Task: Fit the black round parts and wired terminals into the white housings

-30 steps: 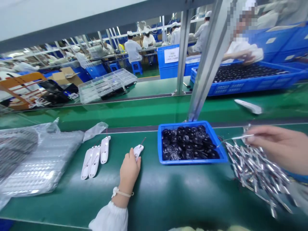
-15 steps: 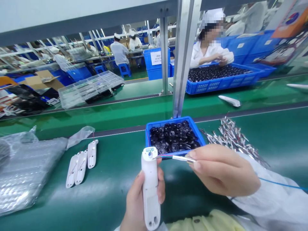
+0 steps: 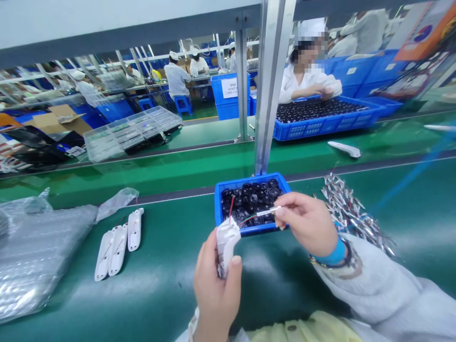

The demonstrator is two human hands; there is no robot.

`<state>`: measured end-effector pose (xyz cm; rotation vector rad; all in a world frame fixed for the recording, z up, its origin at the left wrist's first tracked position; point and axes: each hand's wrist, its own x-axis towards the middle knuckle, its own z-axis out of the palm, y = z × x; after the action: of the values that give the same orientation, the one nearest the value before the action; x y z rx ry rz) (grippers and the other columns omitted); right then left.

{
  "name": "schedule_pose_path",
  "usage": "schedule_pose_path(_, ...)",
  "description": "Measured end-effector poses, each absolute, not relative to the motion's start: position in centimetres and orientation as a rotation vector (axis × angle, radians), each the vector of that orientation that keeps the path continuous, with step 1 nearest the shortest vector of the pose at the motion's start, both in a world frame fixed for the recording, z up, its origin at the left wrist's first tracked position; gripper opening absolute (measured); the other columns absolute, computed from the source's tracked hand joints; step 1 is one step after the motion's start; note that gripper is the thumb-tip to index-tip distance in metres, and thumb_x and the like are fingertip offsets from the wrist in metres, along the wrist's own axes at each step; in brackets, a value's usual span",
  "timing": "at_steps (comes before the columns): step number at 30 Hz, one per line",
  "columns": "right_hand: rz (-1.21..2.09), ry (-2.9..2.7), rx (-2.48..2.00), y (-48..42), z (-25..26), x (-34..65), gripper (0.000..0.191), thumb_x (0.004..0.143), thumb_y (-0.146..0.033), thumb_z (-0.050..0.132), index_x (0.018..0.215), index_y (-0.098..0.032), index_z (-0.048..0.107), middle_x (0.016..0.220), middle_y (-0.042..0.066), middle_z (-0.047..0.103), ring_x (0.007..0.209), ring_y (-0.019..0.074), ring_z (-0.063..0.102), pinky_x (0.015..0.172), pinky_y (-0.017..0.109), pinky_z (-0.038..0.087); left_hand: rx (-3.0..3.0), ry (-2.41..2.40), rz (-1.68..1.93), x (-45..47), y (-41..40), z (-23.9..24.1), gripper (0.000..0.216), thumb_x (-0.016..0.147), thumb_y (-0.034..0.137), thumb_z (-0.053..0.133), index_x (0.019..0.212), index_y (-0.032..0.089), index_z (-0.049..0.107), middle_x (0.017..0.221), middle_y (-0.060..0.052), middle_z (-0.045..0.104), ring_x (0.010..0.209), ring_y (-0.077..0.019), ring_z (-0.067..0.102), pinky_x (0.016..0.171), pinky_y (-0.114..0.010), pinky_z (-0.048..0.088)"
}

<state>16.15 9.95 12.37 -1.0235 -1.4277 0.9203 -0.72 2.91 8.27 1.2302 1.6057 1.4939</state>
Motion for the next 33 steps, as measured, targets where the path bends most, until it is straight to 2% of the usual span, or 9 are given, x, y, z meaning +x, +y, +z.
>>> schedule_pose_path(3, 1.481, -1.053, -0.967, 11.4, 11.2, 16.0, 0.018, 0.066, -0.028, 0.07, 0.069, -0.015, 0.059, 0.047, -0.003, 0.055, 0.039, 0.0067, 0.05, 0.037, 0.015, 0.04, 1.597, 1.776, 1.5, -0.8, 3.1, 8.1, 0.048, 0.074, 0.03, 0.06, 0.12, 0.019, 0.05, 0.104, -0.012, 0.059, 0.09, -0.0271, 0.054, 0.076, -0.034, 0.04)
schedule_pose_path(8, 1.801, -0.834, -0.929, 11.2, 10.3, 15.1, 0.025, 0.056, -0.028, 0.076, 0.067, -0.013, 0.059, 0.052, -0.002, 0.059, 0.039, 0.0054, 0.051, 0.035, 0.012, 0.04, 1.747, 1.74, 1.479, -0.6, 3.4, 7.6, 0.048, 0.074, 0.026, 0.06, 0.12, 0.02, 0.049, 0.1, -0.012, 0.061, 0.09, -0.0267, 0.055, 0.076, -0.033, 0.041)
schedule_pose_path(11, 1.628, -1.08, -0.898, 10.4, 10.4, 14.9, 0.017, 0.06, -0.024, 0.074, 0.07, -0.015, 0.063, 0.052, -0.001, 0.061, 0.042, 0.0081, 0.055, 0.038, 0.015, 0.044, 1.471, 1.552, 1.391, 0.0, 3.6, 7.4, 0.034, 0.075, 0.037, 0.059, 0.106, 0.02, 0.058, 0.085, -0.01, 0.063, 0.077, -0.0253, 0.056, 0.067, -0.032, 0.042)
schedule_pose_path(14, 1.059, -1.5, -0.864, 9.8, 10.8, 14.8, 0.006, 0.065, -0.017, 0.07, 0.07, -0.017, 0.067, 0.061, 0.003, 0.065, 0.053, 0.0109, 0.06, 0.049, 0.02, 0.05, 1.092, 1.241, 1.234, 0.9, 3.6, 7.1, 0.034, 0.077, 0.051, 0.052, 0.083, 0.019, 0.061, 0.06, -0.005, 0.057, 0.055, -0.0184, 0.049, 0.053, -0.028, 0.037)
schedule_pose_path(16, 0.691, -1.697, -0.79, 9.9, 11.0, 14.8, 0.003, 0.069, -0.017, 0.067, 0.07, -0.018, 0.069, 0.067, 0.004, 0.067, 0.059, 0.0119, 0.062, 0.056, 0.022, 0.051, 0.884, 1.033, 1.139, 1.4, 3.6, 6.8, 0.039, 0.076, 0.056, 0.05, 0.077, 0.017, 0.059, 0.052, -0.003, 0.054, 0.047, -0.0141, 0.043, 0.047, -0.025, 0.031)
schedule_pose_path(19, 0.481, -1.786, -0.713, 10.3, 10.8, 14.8, 0.007, 0.074, -0.021, 0.064, 0.072, -0.019, 0.07, 0.066, 0.004, 0.068, 0.06, 0.0117, 0.062, 0.057, 0.022, 0.052, 0.665, 0.845, 1.044, 1.9, 3.8, 6.2, 0.042, 0.075, 0.056, 0.052, 0.076, 0.015, 0.059, 0.049, -0.003, 0.053, 0.044, -0.0118, 0.041, 0.045, -0.023, 0.028)
schedule_pose_path(26, 0.594, -1.581, -0.891, 10.4, 8.8, 14.8, 0.006, 0.068, -0.018, 0.068, 0.074, -0.018, 0.07, 0.065, 0.003, 0.066, 0.056, 0.0102, 0.059, 0.054, 0.02, 0.049, 0.576, 0.775, 1.018, 2.5, 4.6, 5.1, 0.041, 0.076, 0.055, 0.051, 0.077, 0.015, 0.059, 0.05, -0.004, 0.054, 0.047, -0.0125, 0.043, 0.047, -0.024, 0.031)
schedule_pose_path(31, 1.206, -1.254, -1.063, 10.5, 8.0, 14.0, 0.007, 0.069, -0.023, 0.067, 0.07, -0.017, 0.063, 0.047, -0.004, 0.056, 0.037, 0.0081, 0.051, 0.036, 0.017, 0.04, 0.773, 1.035, 1.069, 2.9, 5.4, 4.3, 0.04, 0.078, 0.056, 0.049, 0.08, 0.017, 0.057, 0.056, -0.003, 0.057, 0.052, -0.0148, 0.047, 0.05, -0.025, 0.035)
schedule_pose_path(33, 1.334, -1.175, -1.086, 10.8, 7.9, 13.6, 0.01, 0.068, -0.024, 0.067, 0.066, -0.016, 0.061, 0.044, -0.005, 0.053, 0.034, 0.0067, 0.047, 0.033, 0.016, 0.036, 0.891, 1.138, 1.11, 2.9, 5.8, 3.9, 0.039, 0.078, 0.056, 0.049, 0.082, 0.018, 0.056, 0.059, -0.002, 0.057, 0.053, -0.015, 0.048, 0.051, -0.025, 0.036)
